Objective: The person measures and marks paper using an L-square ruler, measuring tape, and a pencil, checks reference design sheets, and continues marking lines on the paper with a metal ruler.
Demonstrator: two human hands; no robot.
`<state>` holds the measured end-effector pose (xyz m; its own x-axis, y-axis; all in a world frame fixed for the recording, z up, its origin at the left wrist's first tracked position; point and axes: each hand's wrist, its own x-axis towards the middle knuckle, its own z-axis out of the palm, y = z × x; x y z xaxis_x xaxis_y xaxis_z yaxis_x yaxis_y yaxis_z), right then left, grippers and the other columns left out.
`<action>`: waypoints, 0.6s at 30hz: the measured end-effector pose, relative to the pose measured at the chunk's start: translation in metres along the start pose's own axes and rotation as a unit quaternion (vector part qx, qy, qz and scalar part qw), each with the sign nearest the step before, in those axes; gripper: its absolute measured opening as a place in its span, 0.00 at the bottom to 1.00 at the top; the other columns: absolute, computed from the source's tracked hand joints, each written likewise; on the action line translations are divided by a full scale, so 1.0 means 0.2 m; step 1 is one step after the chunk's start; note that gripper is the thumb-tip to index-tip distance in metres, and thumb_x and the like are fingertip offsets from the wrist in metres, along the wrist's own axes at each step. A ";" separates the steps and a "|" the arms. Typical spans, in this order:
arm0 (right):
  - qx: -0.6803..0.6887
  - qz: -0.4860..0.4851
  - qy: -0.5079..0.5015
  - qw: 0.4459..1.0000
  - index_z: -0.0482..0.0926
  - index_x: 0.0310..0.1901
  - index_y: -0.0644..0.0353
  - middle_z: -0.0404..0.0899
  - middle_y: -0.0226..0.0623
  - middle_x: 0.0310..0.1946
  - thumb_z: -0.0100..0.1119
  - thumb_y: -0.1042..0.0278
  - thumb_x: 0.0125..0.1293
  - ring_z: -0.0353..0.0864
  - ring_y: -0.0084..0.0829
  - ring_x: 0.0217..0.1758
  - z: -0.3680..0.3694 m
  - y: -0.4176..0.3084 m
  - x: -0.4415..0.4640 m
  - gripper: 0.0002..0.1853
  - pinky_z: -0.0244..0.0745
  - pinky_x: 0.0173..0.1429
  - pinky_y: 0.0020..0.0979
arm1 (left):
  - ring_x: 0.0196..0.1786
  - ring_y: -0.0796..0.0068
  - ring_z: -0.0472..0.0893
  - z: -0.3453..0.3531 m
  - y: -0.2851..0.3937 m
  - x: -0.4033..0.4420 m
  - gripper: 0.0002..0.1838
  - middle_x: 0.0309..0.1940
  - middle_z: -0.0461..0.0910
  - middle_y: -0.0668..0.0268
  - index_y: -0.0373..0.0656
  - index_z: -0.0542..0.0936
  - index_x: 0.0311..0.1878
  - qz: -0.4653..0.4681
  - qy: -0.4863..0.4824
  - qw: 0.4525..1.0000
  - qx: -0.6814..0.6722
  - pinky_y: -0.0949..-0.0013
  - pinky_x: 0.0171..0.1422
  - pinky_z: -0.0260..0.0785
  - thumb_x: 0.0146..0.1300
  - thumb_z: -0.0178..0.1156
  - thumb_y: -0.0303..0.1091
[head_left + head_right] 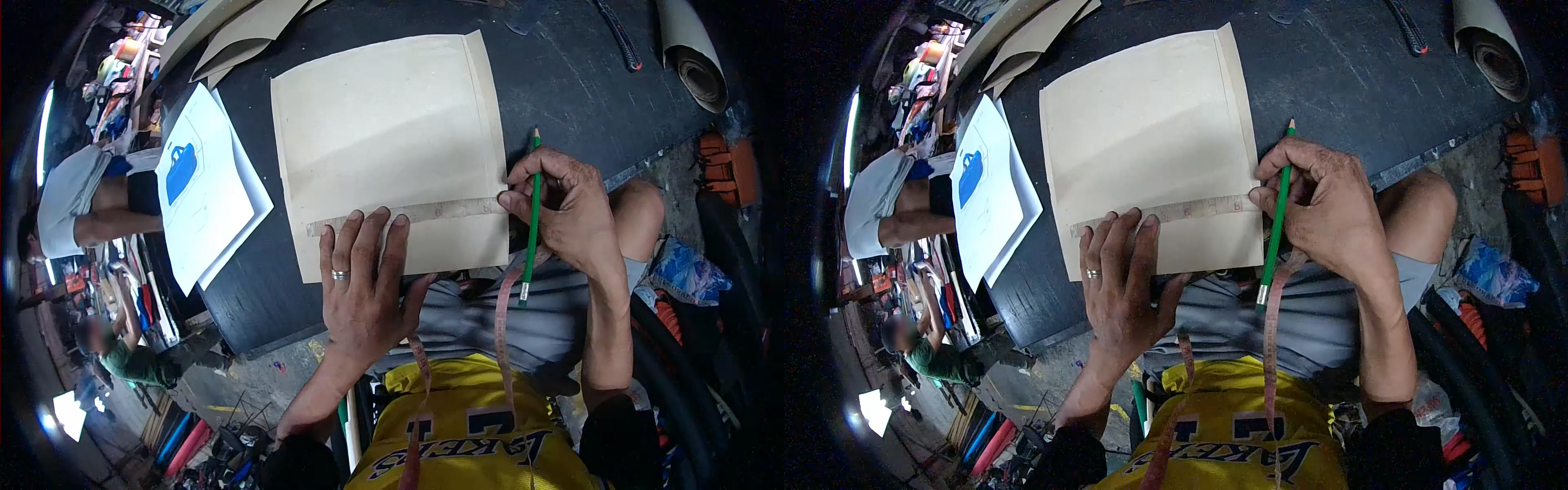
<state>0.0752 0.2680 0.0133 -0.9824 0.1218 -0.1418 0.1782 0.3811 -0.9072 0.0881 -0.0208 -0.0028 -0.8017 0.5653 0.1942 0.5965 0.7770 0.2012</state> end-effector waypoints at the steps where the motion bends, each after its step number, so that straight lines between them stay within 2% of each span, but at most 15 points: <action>1: 0.007 -0.002 0.000 1.000 0.87 0.42 0.63 0.79 0.24 0.28 0.80 0.76 0.64 0.73 0.13 0.30 0.00 0.00 0.00 0.09 0.68 0.34 0.24 | 0.84 0.46 0.66 0.00 0.00 0.00 0.45 0.78 0.71 0.55 0.48 0.73 0.82 0.000 0.001 1.000 -0.001 0.31 0.90 0.52 0.66 0.77 0.52; 18: 0.011 -0.023 0.004 1.000 0.87 0.43 0.63 0.81 0.25 0.29 0.80 0.76 0.65 0.74 0.13 0.30 0.01 0.01 0.00 0.09 0.69 0.34 0.24 | 0.84 0.46 0.67 0.00 0.00 0.00 0.45 0.78 0.71 0.55 0.49 0.73 0.82 0.001 0.004 1.000 0.001 0.31 0.90 0.51 0.65 0.78 0.53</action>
<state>0.0752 0.2681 0.0104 -0.9890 0.1120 -0.0966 0.1315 0.3661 -0.9212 0.0877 -0.0213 -0.0038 -0.8006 0.5640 0.2022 0.5974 0.7770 0.1982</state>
